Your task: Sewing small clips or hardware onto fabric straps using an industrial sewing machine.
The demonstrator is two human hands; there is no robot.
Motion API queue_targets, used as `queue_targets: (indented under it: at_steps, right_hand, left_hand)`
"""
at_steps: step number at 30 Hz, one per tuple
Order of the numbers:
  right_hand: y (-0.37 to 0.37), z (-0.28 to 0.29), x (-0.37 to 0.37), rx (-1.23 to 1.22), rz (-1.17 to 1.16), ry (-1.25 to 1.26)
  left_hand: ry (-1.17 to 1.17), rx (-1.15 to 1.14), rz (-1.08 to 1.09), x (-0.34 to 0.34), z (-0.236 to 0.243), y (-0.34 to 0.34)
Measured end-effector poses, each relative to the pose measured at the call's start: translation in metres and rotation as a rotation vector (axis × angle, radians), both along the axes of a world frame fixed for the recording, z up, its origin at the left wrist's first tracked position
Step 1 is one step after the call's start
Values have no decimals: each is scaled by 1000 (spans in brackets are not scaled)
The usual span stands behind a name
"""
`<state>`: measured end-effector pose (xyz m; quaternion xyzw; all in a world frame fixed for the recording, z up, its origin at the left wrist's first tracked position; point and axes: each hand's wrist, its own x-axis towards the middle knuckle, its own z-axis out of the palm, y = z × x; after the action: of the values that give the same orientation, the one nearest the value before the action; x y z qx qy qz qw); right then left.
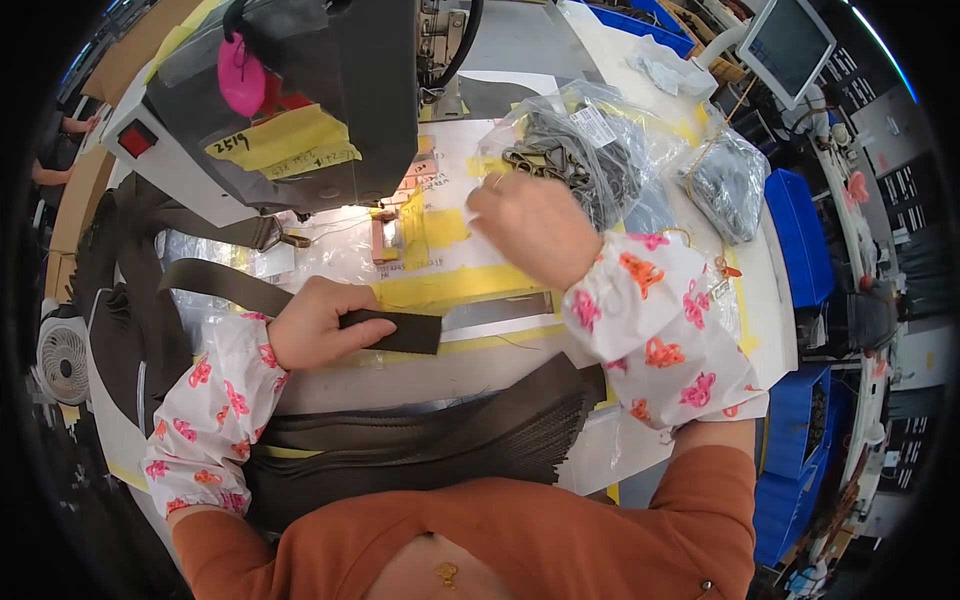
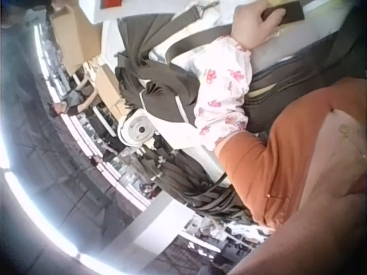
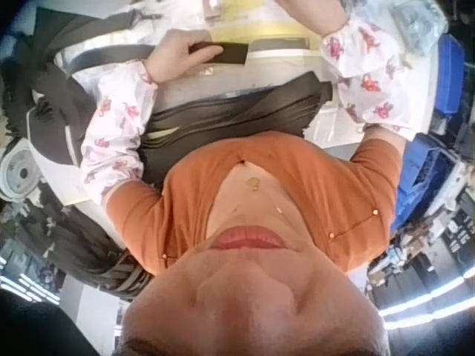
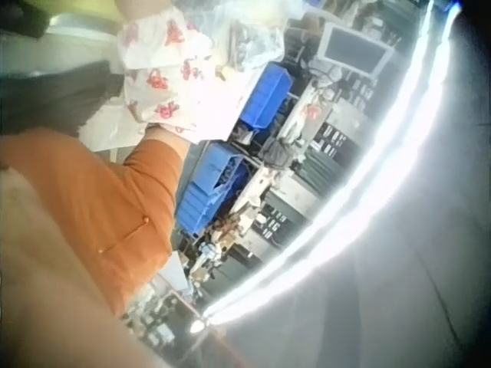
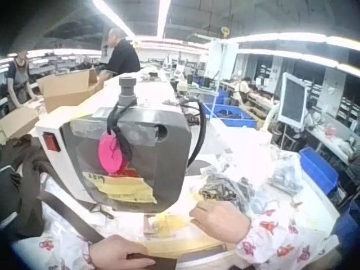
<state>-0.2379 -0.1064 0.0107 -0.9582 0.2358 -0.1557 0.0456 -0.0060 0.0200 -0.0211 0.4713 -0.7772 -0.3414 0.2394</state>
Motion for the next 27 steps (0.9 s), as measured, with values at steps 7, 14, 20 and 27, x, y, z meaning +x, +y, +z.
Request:
queue_targets:
  at_steps: [7, 14, 20, 27]
  right_hand:
    - [-50, -24, -12, -146, -128, 178]
    - [-31, 10, -3, 15, 29, -48]
    - [13, 5, 39, 1284, -118, -406]
    - [38, -30, 50, 1116, -120, -388]
  left_hand:
    - [125, 41, 235, 13, 2, 0]
    - [201, 92, 277, 12, 11, -2]
    - [434, 99, 377, 5, 23, -5]
    - [3, -131, 411, 4, 12, -11]
